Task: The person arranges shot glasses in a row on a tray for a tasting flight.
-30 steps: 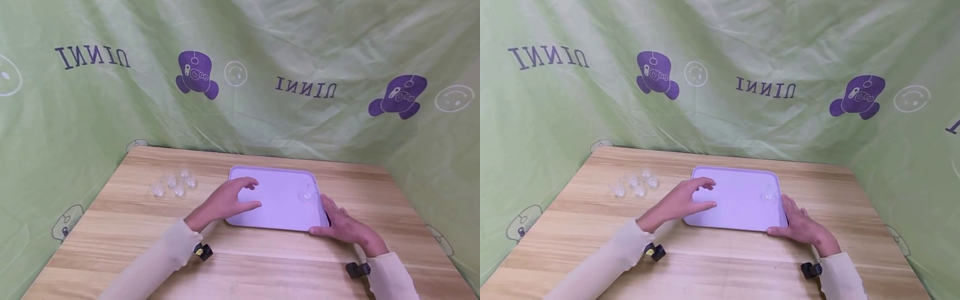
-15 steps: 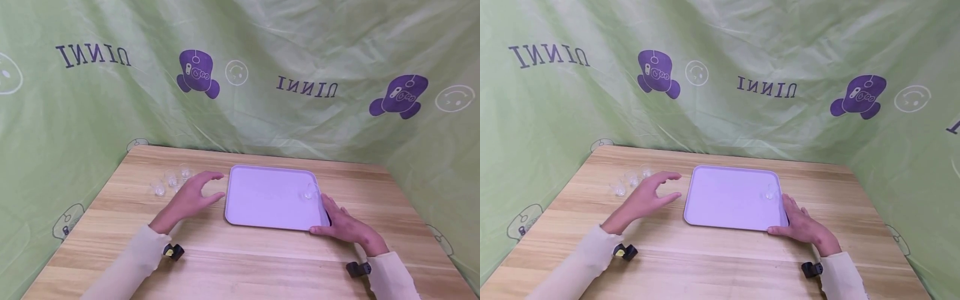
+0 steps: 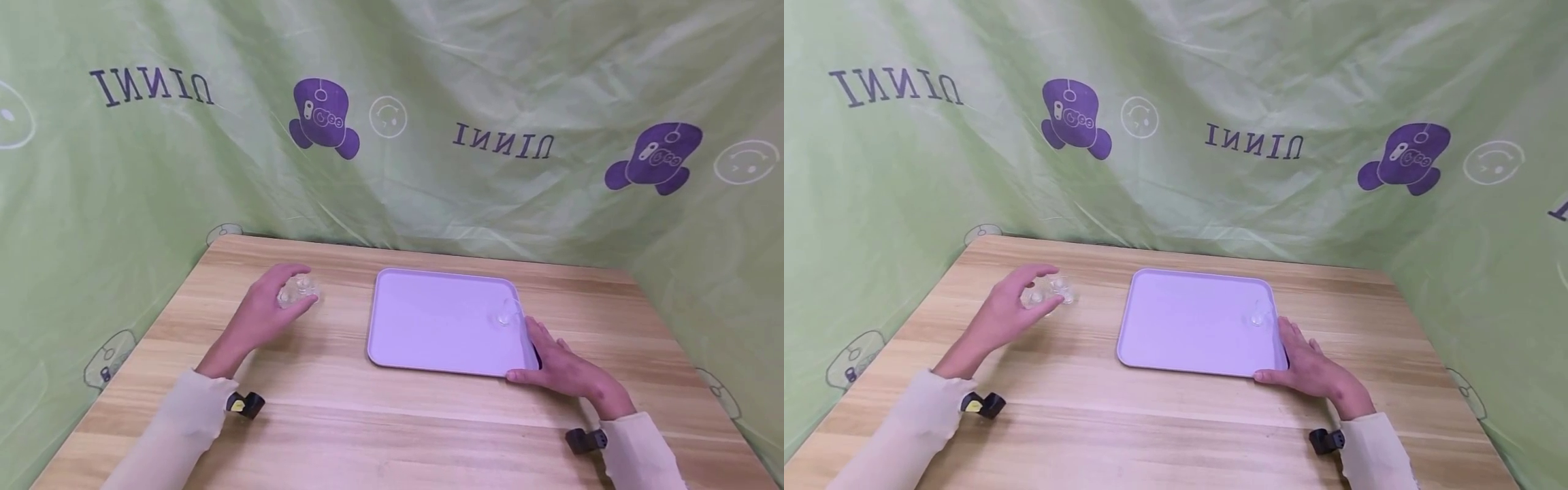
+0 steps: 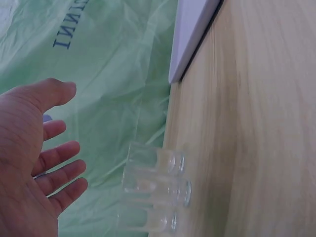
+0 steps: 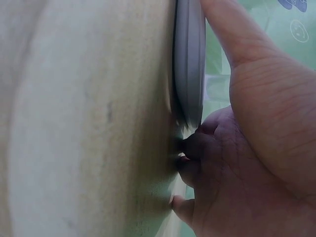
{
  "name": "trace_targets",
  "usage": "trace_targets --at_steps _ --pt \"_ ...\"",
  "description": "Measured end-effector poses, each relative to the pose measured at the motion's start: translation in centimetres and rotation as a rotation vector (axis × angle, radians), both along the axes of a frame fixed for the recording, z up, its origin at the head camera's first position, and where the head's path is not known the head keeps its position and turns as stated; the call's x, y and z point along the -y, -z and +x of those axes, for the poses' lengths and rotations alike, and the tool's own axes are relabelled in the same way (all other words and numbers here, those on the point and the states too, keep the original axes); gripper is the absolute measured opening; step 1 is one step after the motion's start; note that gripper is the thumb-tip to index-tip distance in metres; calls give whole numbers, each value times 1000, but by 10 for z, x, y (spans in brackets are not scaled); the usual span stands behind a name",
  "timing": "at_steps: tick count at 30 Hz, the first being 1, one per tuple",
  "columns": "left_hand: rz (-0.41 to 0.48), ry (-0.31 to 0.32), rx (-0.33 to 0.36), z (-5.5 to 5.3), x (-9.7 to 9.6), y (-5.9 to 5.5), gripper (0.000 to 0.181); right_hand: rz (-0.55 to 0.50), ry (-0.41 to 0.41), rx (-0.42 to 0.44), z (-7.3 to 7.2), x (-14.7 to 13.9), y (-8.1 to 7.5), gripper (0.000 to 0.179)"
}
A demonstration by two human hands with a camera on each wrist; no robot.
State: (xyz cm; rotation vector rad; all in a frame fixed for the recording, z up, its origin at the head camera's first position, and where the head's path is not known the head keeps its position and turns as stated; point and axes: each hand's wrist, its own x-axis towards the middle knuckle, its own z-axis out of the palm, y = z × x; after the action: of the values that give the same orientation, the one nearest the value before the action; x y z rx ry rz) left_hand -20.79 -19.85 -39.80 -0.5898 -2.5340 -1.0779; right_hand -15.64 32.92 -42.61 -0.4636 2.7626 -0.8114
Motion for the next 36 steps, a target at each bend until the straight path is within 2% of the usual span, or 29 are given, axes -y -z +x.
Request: trace_targets --at_steps 6,12,15,20,28,36 --pt "-8 -44 14 1 18 4 52 -5 0 1 0 1 -2 116" --pt "-10 -97 99 0 35 7 73 -4 -3 -2 -1 1 -3 116" --pt "-6 -128 109 2 41 10 82 -8 -4 7 -1 0 -3 117" --pt "-49 -177 125 5 51 16 86 -16 -6 13 1 -2 -2 118" --pt "-77 -162 239 9 70 21 95 -14 -4 5 0 -2 1 118" --pt "-132 -167 349 8 76 25 95 -20 -1 6 0 -1 2 118"
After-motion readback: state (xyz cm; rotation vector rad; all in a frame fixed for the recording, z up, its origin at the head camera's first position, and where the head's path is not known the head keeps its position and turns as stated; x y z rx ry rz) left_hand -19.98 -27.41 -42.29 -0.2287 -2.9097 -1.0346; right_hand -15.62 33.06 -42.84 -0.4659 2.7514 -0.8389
